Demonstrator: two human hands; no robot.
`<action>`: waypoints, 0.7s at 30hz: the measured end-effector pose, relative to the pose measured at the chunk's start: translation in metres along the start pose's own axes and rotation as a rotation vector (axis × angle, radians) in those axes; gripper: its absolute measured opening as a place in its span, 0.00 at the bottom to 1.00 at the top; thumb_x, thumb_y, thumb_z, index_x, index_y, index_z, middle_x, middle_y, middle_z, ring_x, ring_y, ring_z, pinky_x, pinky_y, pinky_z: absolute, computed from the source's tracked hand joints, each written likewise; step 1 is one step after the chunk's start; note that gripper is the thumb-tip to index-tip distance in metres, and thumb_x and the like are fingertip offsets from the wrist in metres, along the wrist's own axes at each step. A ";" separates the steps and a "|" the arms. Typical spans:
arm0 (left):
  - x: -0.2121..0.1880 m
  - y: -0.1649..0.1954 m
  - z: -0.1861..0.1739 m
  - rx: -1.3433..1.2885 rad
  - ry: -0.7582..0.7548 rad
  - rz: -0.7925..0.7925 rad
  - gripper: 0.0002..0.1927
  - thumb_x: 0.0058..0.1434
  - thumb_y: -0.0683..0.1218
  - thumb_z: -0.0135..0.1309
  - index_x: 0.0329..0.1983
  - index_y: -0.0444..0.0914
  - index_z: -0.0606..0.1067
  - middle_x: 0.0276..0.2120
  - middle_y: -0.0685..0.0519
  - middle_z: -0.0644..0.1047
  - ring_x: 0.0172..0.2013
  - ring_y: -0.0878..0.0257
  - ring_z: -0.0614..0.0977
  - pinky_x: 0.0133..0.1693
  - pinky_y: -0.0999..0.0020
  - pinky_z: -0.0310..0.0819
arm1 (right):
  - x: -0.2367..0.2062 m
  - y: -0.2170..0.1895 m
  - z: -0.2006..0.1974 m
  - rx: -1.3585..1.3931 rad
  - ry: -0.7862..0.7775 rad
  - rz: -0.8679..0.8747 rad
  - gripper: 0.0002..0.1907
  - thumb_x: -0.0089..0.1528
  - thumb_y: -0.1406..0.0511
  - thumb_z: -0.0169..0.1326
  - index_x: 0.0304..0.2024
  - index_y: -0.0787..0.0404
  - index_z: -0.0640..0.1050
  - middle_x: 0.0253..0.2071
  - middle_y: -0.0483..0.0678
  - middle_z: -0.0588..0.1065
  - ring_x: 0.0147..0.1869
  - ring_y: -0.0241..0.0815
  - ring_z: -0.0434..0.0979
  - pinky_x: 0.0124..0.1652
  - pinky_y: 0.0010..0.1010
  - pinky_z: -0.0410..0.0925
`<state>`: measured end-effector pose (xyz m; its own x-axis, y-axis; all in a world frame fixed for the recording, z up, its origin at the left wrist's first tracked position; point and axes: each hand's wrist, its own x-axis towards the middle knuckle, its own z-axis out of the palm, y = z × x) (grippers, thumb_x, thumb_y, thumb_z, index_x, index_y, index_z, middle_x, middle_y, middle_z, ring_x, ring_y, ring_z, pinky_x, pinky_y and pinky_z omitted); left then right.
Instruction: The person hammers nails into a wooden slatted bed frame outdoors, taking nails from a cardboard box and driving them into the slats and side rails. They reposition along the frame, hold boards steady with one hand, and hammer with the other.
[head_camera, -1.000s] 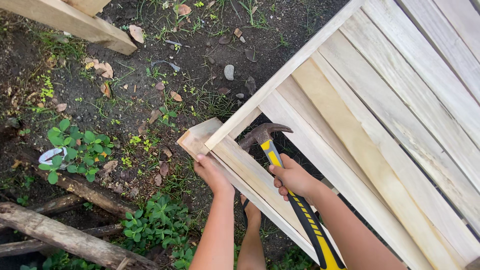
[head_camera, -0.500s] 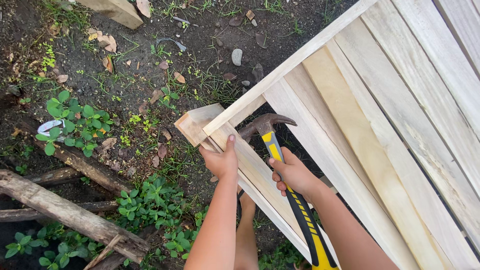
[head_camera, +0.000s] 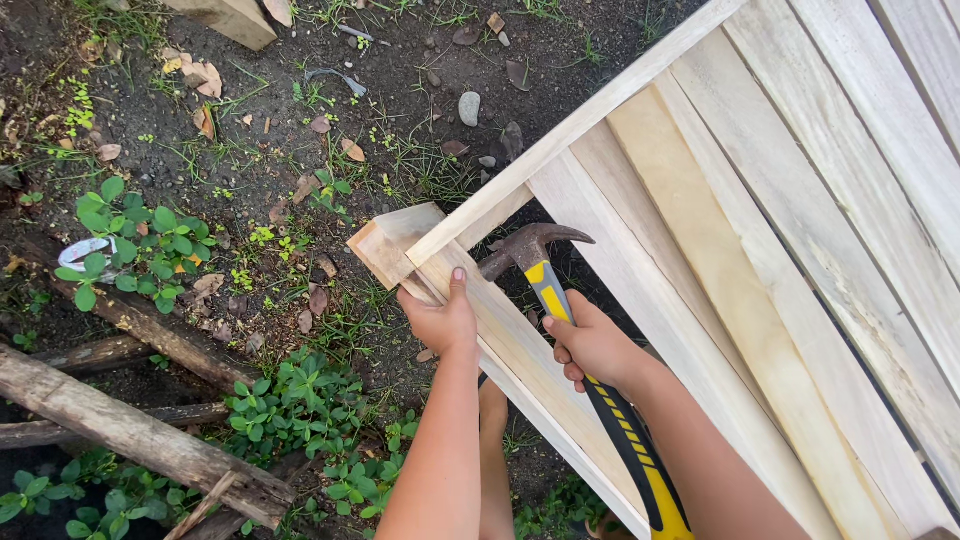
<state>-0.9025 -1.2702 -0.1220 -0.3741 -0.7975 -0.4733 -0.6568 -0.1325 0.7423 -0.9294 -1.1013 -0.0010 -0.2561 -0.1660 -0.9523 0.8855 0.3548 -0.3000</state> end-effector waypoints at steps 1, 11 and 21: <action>-0.001 0.001 0.000 0.001 -0.002 0.014 0.38 0.51 0.46 0.70 0.63 0.37 0.66 0.53 0.44 0.80 0.52 0.54 0.84 0.55 0.60 0.75 | -0.001 -0.001 0.000 -0.009 0.013 0.014 0.09 0.68 0.60 0.47 0.44 0.56 0.63 0.22 0.43 0.64 0.19 0.34 0.62 0.21 0.31 0.62; 0.003 -0.006 0.002 0.025 0.021 0.014 0.38 0.50 0.46 0.71 0.62 0.36 0.67 0.52 0.43 0.80 0.50 0.53 0.84 0.53 0.60 0.75 | -0.016 -0.021 -0.008 -0.038 0.095 -0.013 0.10 0.68 0.60 0.48 0.44 0.57 0.63 0.22 0.44 0.64 0.19 0.34 0.63 0.21 0.33 0.63; 0.002 0.009 0.001 0.122 0.034 -0.046 0.46 0.45 0.52 0.74 0.64 0.38 0.65 0.53 0.43 0.80 0.53 0.49 0.83 0.54 0.58 0.75 | 0.005 0.007 0.005 0.061 0.075 0.056 0.09 0.68 0.61 0.47 0.46 0.56 0.64 0.22 0.44 0.64 0.19 0.34 0.62 0.21 0.33 0.64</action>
<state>-0.9096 -1.2720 -0.1168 -0.3208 -0.8119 -0.4878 -0.7481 -0.0986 0.6562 -0.9223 -1.1047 -0.0080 -0.2316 -0.0771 -0.9697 0.9207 0.3044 -0.2441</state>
